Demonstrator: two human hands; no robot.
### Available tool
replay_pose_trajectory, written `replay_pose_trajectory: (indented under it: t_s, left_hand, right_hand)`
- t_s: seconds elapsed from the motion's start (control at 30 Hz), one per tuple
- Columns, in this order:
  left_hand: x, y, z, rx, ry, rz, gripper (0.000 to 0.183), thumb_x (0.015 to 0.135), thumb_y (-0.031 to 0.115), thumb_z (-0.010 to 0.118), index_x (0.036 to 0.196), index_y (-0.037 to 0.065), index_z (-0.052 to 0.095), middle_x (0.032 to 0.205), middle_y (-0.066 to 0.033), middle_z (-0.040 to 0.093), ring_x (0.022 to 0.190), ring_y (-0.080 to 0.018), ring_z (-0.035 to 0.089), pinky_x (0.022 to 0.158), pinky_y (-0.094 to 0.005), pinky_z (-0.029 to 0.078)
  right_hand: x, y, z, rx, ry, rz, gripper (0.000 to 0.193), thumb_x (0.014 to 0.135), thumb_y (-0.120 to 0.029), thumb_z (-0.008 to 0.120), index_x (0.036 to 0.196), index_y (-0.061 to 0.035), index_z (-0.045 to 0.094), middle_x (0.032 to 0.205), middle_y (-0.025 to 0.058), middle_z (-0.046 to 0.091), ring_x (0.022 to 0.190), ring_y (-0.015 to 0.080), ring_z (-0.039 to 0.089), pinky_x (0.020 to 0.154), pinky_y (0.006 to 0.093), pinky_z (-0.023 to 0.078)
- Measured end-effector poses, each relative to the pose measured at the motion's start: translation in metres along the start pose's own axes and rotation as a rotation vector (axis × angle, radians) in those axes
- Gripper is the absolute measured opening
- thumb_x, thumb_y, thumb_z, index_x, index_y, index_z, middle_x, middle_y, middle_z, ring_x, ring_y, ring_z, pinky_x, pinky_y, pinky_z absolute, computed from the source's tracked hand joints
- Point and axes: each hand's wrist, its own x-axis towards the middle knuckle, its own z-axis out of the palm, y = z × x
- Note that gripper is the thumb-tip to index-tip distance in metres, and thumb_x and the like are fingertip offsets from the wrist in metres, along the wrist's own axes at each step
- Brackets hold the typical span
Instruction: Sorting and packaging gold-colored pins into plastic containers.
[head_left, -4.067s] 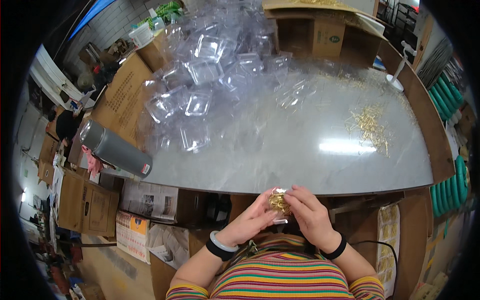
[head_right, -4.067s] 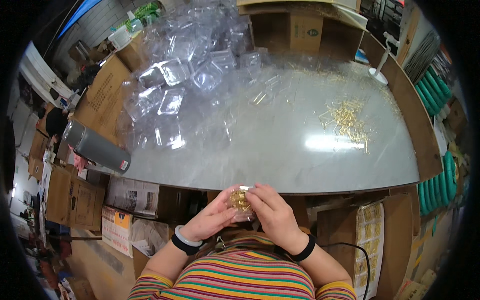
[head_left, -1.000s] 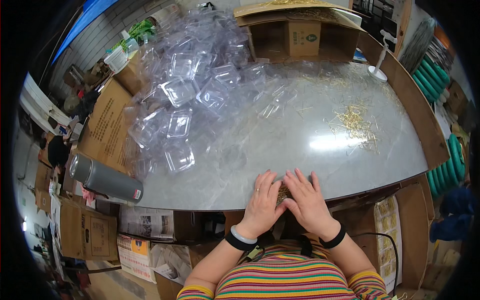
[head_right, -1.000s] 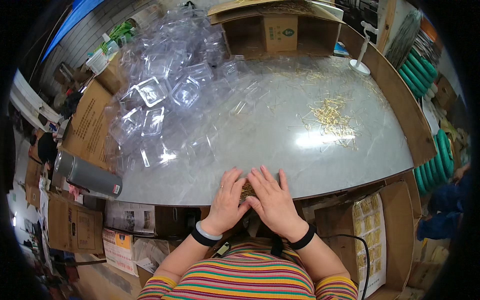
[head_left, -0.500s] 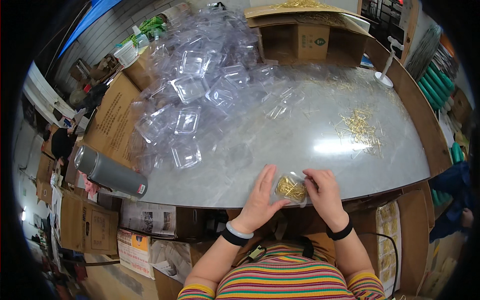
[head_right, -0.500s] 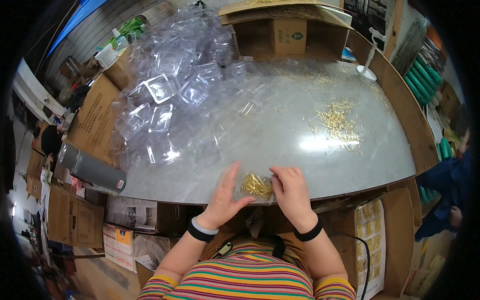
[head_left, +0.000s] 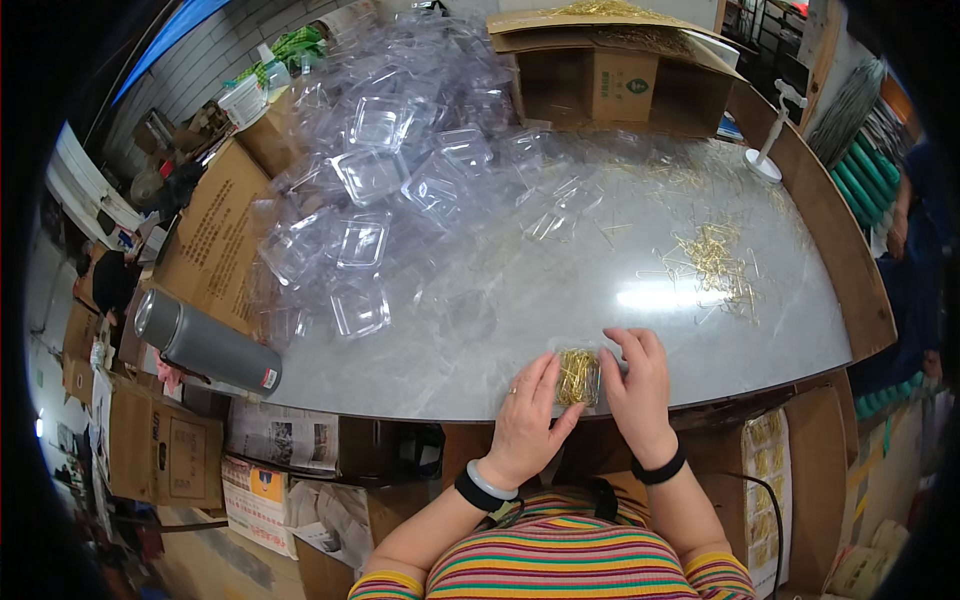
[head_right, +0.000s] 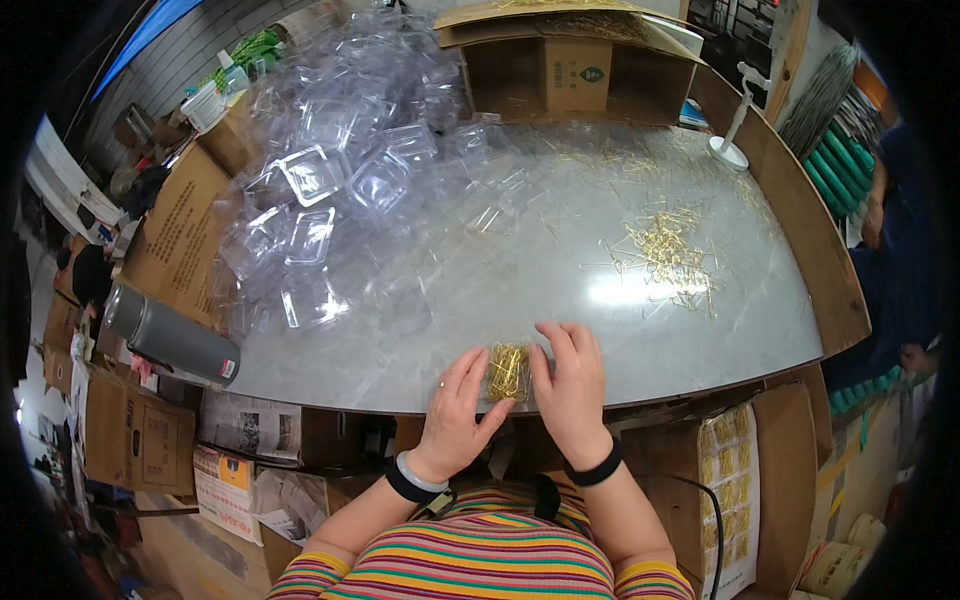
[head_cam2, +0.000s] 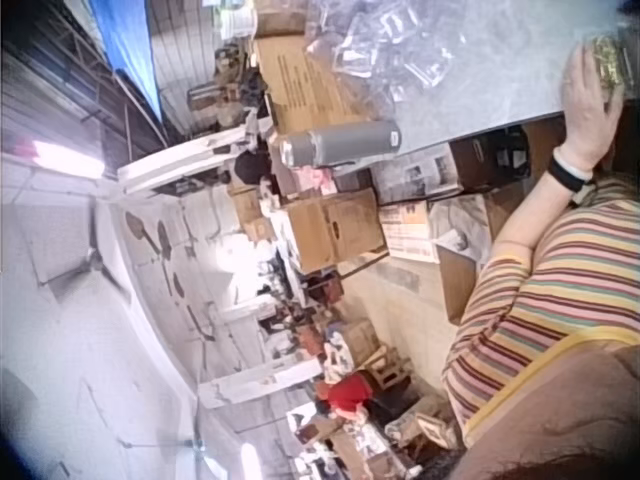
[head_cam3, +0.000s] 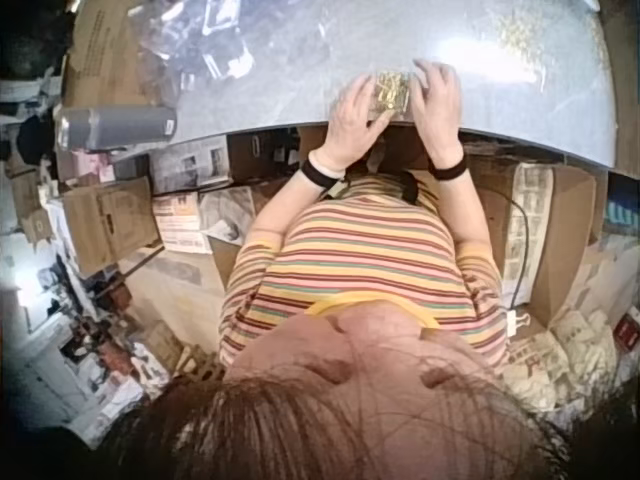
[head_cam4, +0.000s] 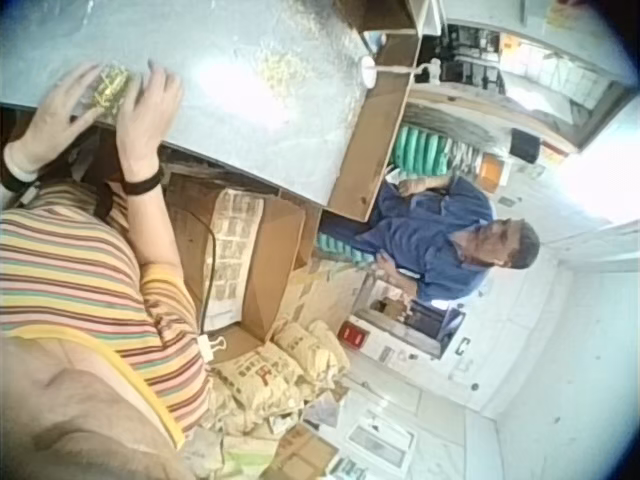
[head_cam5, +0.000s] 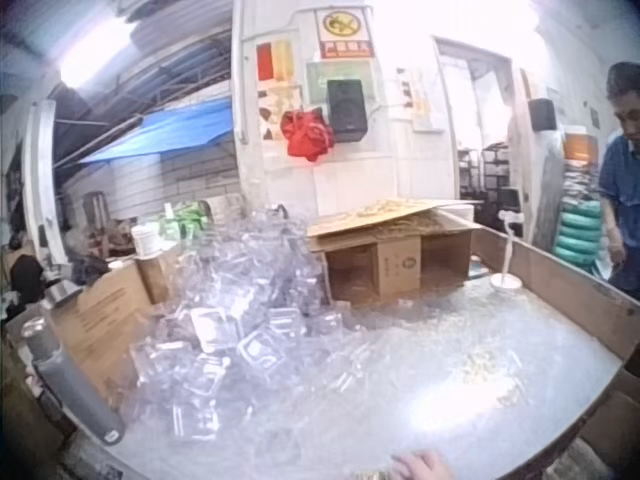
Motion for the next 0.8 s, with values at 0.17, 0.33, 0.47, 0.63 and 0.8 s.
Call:
replay_pose_trajectory:
  t_s: [0.17, 0.33, 0.47, 0.63, 0.8]
  left_hand:
    - [0.002, -0.002, -0.002, 0.031, -0.022, 0.036, 0.063, 0.089, 0.021, 0.074, 0.140, -0.006, 0.048, 0.141, -0.0235, 0.049, 0.126, -0.0418, 0.051, 0.105, -0.0466, 0.044]
    - [0.003, -0.001, -0.005, -0.031, -0.034, -0.026, 0.059, 0.089, 0.022, 0.074, 0.137, -0.005, 0.051, 0.143, -0.0229, 0.047, 0.127, -0.0413, 0.050, 0.105, -0.0464, 0.044]
    - [0.001, -0.003, -0.005, -0.017, -0.038, -0.009, 0.061, 0.087, 0.021, 0.075, 0.136, -0.004, 0.051, 0.143, -0.0246, 0.046, 0.128, -0.0430, 0.050, 0.105, -0.0475, 0.044]
    - [0.003, -0.002, -0.004, -0.013, -0.072, -0.026, 0.062, 0.084, 0.020, 0.075, 0.136, -0.004, 0.050, 0.143, -0.0272, 0.045, 0.129, -0.0450, 0.048, 0.105, -0.0488, 0.044]
    - [0.002, -0.006, -0.007, -0.050, -0.070, -0.011, 0.059, 0.086, 0.019, 0.074, 0.135, -0.004, 0.052, 0.145, -0.0263, 0.043, 0.131, -0.0442, 0.047, 0.106, -0.0482, 0.043]
  right_hand:
    - [0.009, 0.004, 0.011, 0.148, -0.133, 0.186, 0.011, 0.086, -0.005, 0.069, 0.098, -0.0037, 0.068, 0.092, 0.0110, 0.063, 0.078, 0.0306, 0.064, 0.069, 0.0397, 0.052]
    - [0.010, 0.014, 0.009, 0.066, -0.150, 0.142, 0.008, 0.087, -0.006, 0.068, 0.095, -0.0043, 0.067, 0.091, 0.0110, 0.062, 0.076, 0.0307, 0.064, 0.068, 0.0394, 0.053]
    - [0.015, 0.005, 0.000, -0.053, -0.234, -0.090, 0.016, 0.082, -0.003, 0.068, 0.097, -0.0066, 0.068, 0.095, 0.0087, 0.064, 0.086, 0.0298, 0.063, 0.075, 0.0401, 0.052]
    - [-0.001, -0.002, -0.006, -0.260, -0.259, -0.368, 0.032, 0.075, -0.002, 0.068, 0.106, -0.0081, 0.069, 0.107, 0.0062, 0.066, 0.097, 0.0288, 0.060, 0.086, 0.0413, 0.050]
    - [-0.001, -0.002, -0.008, -0.014, -0.244, -0.230, 0.029, 0.085, -0.009, 0.068, 0.115, -0.0069, 0.068, 0.119, 0.0087, 0.065, 0.107, 0.0319, 0.059, 0.094, 0.0435, 0.048]
